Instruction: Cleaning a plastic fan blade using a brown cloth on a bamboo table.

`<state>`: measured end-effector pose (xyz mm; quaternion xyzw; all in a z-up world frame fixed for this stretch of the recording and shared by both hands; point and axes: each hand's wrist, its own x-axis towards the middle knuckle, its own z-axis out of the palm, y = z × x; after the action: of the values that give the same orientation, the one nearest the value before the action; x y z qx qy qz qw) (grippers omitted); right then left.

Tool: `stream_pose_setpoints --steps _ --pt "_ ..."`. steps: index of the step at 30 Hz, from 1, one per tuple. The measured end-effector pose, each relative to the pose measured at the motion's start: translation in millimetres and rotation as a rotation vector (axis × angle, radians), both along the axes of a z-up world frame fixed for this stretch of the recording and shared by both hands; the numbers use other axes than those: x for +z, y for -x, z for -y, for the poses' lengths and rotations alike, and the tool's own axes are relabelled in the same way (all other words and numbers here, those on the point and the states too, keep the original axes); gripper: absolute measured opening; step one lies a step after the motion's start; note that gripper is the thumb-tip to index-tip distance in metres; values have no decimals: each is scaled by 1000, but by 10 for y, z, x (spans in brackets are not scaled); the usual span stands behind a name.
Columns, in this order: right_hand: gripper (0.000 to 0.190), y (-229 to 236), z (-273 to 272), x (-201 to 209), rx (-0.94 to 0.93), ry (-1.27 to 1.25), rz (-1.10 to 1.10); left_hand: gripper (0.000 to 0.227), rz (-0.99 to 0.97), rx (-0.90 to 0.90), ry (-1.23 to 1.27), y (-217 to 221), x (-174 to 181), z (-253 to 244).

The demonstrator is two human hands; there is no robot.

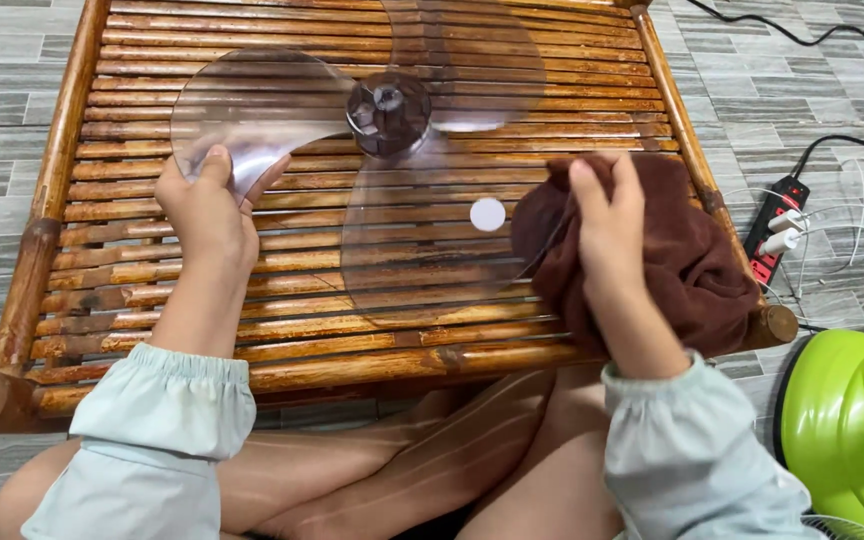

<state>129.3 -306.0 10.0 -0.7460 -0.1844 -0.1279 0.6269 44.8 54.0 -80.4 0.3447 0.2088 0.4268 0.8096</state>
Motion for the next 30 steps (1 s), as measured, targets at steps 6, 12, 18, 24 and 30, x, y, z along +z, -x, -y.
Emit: stream_pose_setpoints --steps 6,12,18,24,30 --pt "6 68 -46 -91 13 -15 69 18 -7 22 -16 27 -10 -3" --pt "9 653 -204 -44 -85 -89 9 17 20 40 17 30 22 59" --pt "26 640 -94 -2 -21 -114 -83 25 -181 162 -198 46 187 279" --pt "20 271 292 -68 309 -196 -263 94 -627 297 -984 425 351 280" --pt "26 -99 532 -204 385 -171 -338 49 -975 293 -1365 751 847 615"
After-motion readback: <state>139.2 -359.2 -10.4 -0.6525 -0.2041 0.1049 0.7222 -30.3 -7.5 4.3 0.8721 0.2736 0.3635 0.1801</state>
